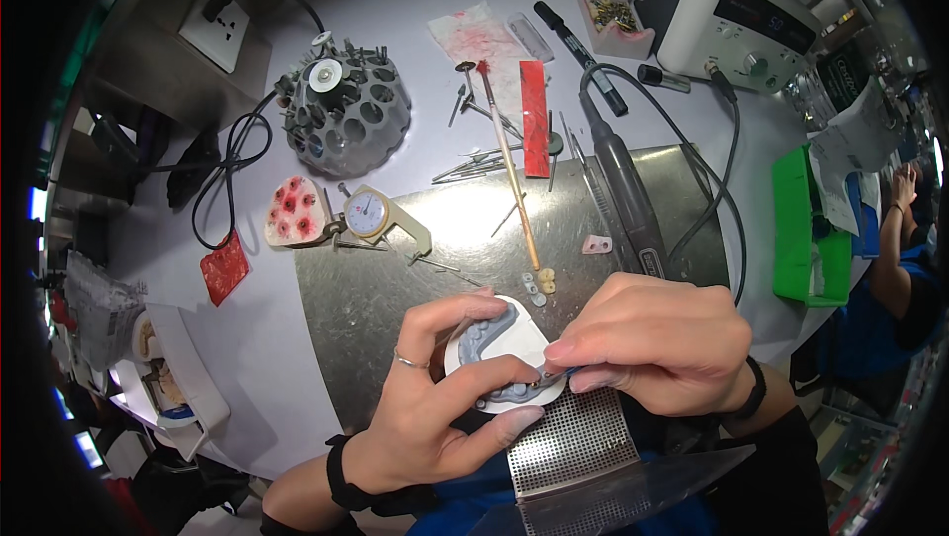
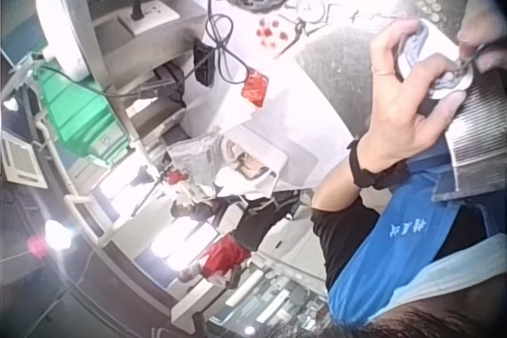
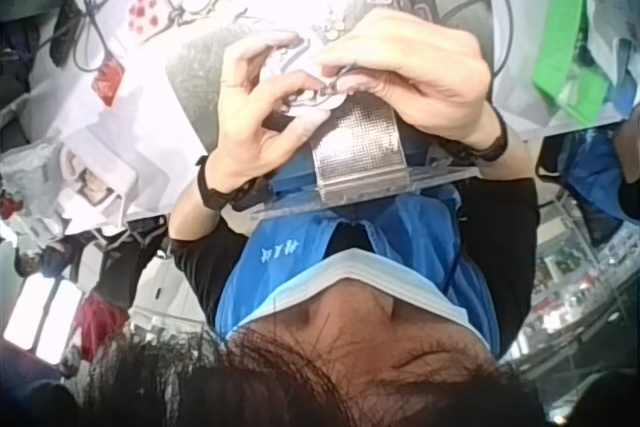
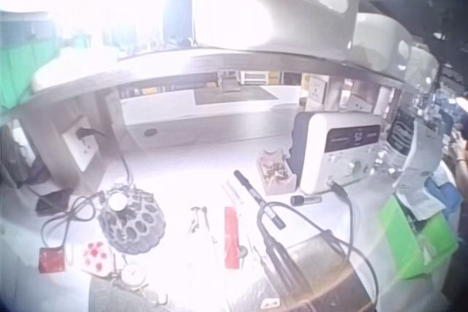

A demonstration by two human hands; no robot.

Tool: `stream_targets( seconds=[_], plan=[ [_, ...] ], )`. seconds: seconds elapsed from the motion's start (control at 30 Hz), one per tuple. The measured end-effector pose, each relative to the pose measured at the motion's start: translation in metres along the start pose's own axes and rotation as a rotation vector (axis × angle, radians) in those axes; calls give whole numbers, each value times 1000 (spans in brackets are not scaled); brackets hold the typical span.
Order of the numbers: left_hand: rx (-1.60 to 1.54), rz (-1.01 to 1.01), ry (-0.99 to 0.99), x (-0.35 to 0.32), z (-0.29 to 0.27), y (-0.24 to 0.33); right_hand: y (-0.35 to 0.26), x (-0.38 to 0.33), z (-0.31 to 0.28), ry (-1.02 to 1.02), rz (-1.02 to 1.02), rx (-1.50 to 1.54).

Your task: The recorder is assembling and inspecting various components of a dental prosthesis, including teeth and a stone model base, using specialized lab tools.

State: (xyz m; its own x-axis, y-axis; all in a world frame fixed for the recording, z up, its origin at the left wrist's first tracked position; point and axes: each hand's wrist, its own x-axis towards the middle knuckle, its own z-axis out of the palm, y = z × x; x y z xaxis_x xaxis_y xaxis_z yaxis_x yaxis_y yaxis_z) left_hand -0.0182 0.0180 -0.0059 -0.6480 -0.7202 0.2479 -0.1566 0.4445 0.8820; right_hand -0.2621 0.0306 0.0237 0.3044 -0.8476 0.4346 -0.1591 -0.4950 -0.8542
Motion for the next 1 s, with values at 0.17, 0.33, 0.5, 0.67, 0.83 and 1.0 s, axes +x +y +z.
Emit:
stream_targets(
  seconds=[0.17,0.33,0.5,0.67,0.83,1.0],
  plan=[
    [-18,4,9,-3,4,-3,1,-1,3,-10,7,-10],
    [14,-31,4,-3,8,0,2,2,8,-54,51,20],
    [54,-16,-73,-4,6,0,6,2,-3,-160,62,52],
    [123,42,-128,-5,6,-1,4,-2,-5,98,114,101],
    [211,-33,53,-5,-9,6,14,5,-17,213,291,-142],
    [241,40,335,-5,-34,-12,10,4,-24,25,318,-340]
  ],
)
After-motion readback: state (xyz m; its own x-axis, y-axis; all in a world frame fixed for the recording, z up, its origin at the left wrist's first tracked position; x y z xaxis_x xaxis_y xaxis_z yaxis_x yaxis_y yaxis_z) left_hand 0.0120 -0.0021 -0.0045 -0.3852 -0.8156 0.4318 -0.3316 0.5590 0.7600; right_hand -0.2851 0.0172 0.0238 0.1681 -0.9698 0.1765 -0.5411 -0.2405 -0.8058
